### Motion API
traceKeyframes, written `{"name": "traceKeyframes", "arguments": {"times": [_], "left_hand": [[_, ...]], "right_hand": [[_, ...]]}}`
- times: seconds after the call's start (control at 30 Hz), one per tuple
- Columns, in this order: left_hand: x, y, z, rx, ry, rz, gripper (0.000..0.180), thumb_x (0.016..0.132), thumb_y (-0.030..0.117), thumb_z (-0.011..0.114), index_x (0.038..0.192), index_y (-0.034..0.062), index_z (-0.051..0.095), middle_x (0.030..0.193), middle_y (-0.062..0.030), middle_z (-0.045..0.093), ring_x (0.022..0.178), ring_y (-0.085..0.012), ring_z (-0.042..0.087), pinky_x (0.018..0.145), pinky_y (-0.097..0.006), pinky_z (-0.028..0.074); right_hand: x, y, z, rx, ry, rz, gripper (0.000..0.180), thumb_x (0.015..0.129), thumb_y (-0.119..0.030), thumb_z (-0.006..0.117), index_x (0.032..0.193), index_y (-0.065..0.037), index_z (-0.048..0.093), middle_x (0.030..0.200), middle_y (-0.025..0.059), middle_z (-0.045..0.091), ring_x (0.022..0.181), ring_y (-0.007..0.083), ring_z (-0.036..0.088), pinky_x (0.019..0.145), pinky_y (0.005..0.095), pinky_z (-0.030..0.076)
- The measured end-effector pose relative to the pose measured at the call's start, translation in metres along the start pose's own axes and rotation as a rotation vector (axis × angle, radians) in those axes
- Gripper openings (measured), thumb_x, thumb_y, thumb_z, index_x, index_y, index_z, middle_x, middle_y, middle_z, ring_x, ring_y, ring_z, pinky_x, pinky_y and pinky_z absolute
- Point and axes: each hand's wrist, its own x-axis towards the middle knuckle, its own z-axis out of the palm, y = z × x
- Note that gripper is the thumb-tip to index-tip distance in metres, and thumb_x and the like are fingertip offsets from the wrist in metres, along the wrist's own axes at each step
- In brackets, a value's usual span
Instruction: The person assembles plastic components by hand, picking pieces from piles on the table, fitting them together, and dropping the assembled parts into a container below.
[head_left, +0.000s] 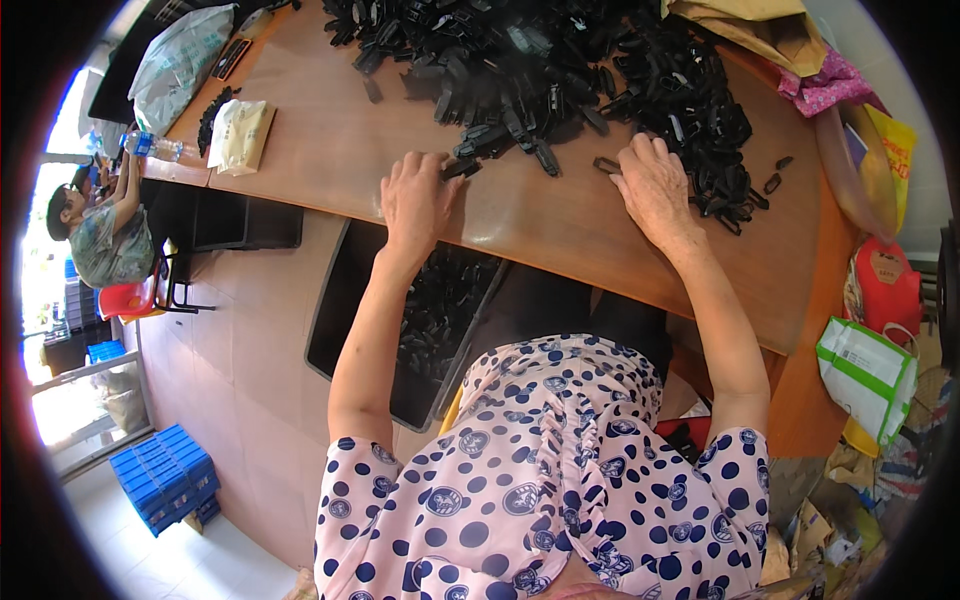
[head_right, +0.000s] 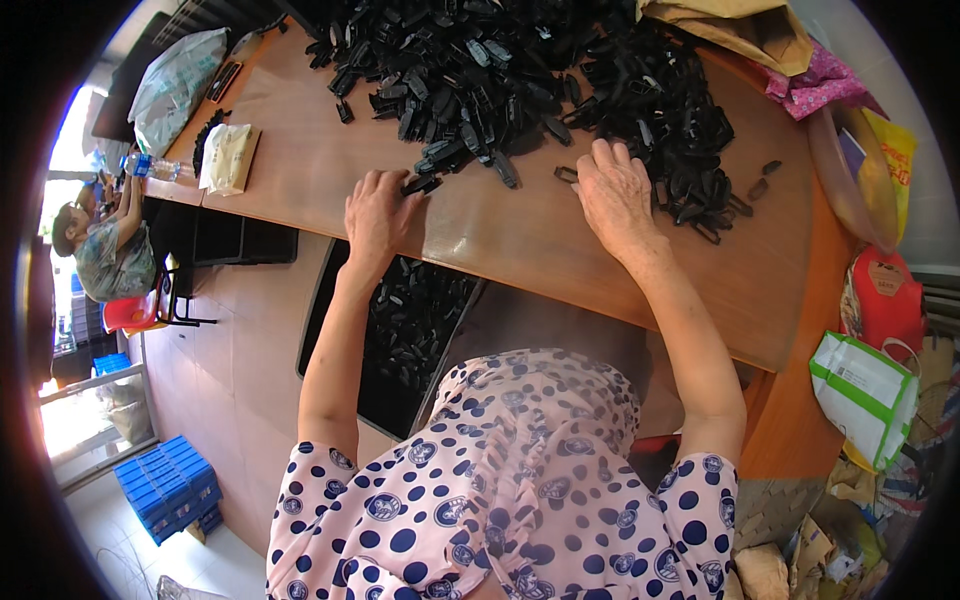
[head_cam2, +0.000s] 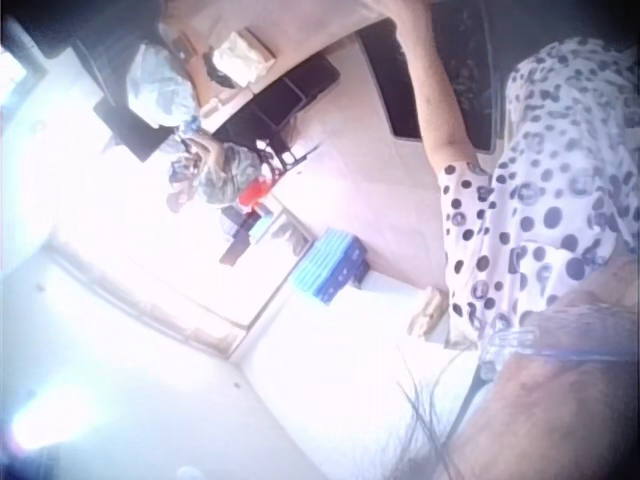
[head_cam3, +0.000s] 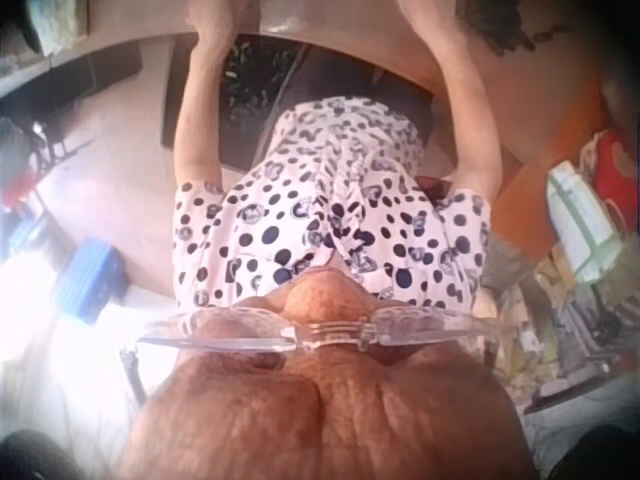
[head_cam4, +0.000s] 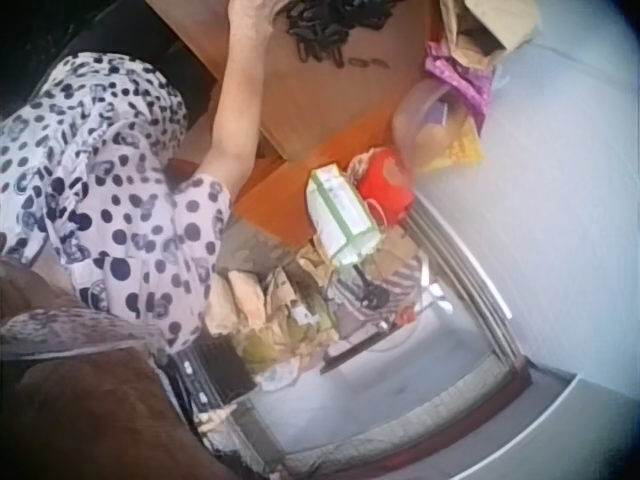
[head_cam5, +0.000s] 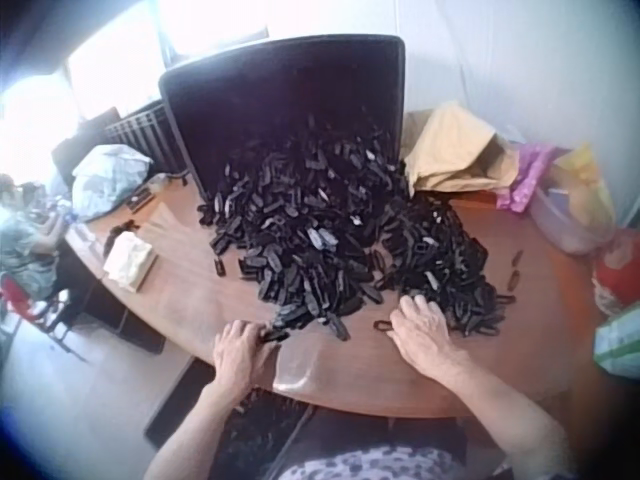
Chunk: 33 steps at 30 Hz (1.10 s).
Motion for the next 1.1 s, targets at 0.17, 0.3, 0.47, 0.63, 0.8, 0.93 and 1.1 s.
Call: {"name": "traceKeyframes", "arguments": {"times": [0.17,0.3,0.47,0.63,0.8,0.93,1.1], "left_hand": [[-0.003,0.005,0.016,-0.448,-0.093,-0.145,0.022,0.087,0.013,0.061,0.109,0.0061,0.059,0.093,-0.0120,0.064,0.076,-0.0310,0.061,0.068,-0.037,0.048],[-0.011,0.054,0.002,-1.365,-0.385,-0.440,0.027,0.097,0.014,0.048,0.122,0.0092,0.055,0.085,-0.0058,0.064,0.066,-0.0110,0.058,0.064,-0.024,0.048],[-0.015,0.089,0.006,-1.571,-0.618,-0.539,0.033,0.098,0.015,0.042,0.129,0.0087,0.046,0.084,-0.0092,0.064,0.067,-0.0119,0.061,0.062,-0.024,0.050],[-0.015,0.108,0.002,-1.764,-0.705,-0.538,0.035,0.093,0.013,0.054,0.127,0.0054,0.047,0.085,-0.0113,0.066,0.068,-0.0149,0.064,0.061,-0.024,0.051],[-0.020,0.115,0.008,-1.546,-0.764,-0.442,0.038,0.091,0.009,0.060,0.126,0.0036,0.045,0.090,-0.0104,0.066,0.072,-0.0135,0.063,0.062,-0.025,0.050],[-0.026,0.121,0.018,-1.410,-0.604,-0.344,0.031,0.088,0.009,0.065,0.117,0.0019,0.057,0.092,-0.0050,0.062,0.078,-0.0101,0.057,0.069,-0.025,0.049],[-0.028,0.118,0.023,-1.295,-0.397,-0.193,0.024,0.084,0.009,0.070,0.106,0.0026,0.066,0.095,-0.0019,0.057,0.082,-0.0093,0.052,0.073,-0.025,0.046]], "right_hand": [[-0.006,-0.003,-0.007,0.825,-0.073,0.223,0.022,0.090,-0.018,0.060,0.105,-0.003,0.055,0.098,0.0086,0.059,0.089,0.0222,0.057,0.072,0.0326,0.046],[-0.021,-0.013,-0.015,2.311,-0.387,0.370,0.026,0.098,-0.022,0.050,0.119,-0.006,0.048,0.098,0.0087,0.063,0.083,0.0172,0.061,0.068,0.0270,0.046],[-0.036,-0.027,-0.016,2.165,-0.316,0.424,0.023,0.097,-0.019,0.053,0.114,-0.005,0.052,0.089,0.0034,0.059,0.075,0.0092,0.055,0.063,0.0213,0.043],[-0.049,-0.025,-0.035,1.923,-0.299,0.404,0.018,0.097,-0.016,0.050,0.110,-0.004,0.055,0.085,-0.0012,0.057,0.071,0.0036,0.051,0.057,0.0171,0.040],[-0.062,-0.020,-0.040,1.963,-0.311,0.445,0.018,0.097,-0.017,0.051,0.107,-0.003,0.057,0.086,0.0001,0.059,0.067,0.0035,0.050,0.056,0.0164,0.039],[-0.065,-0.021,-0.035,1.968,-0.300,0.493,0.017,0.097,-0.016,0.052,0.107,-0.004,0.056,0.086,0.0010,0.060,0.064,0.0031,0.050,0.055,0.0159,0.038],[-0.067,-0.020,-0.030,2.057,-0.265,0.497,0.013,0.095,-0.014,0.054,0.103,-0.005,0.057,0.083,0.0012,0.060,0.062,0.0028,0.049,0.052,0.0156,0.035]]}}
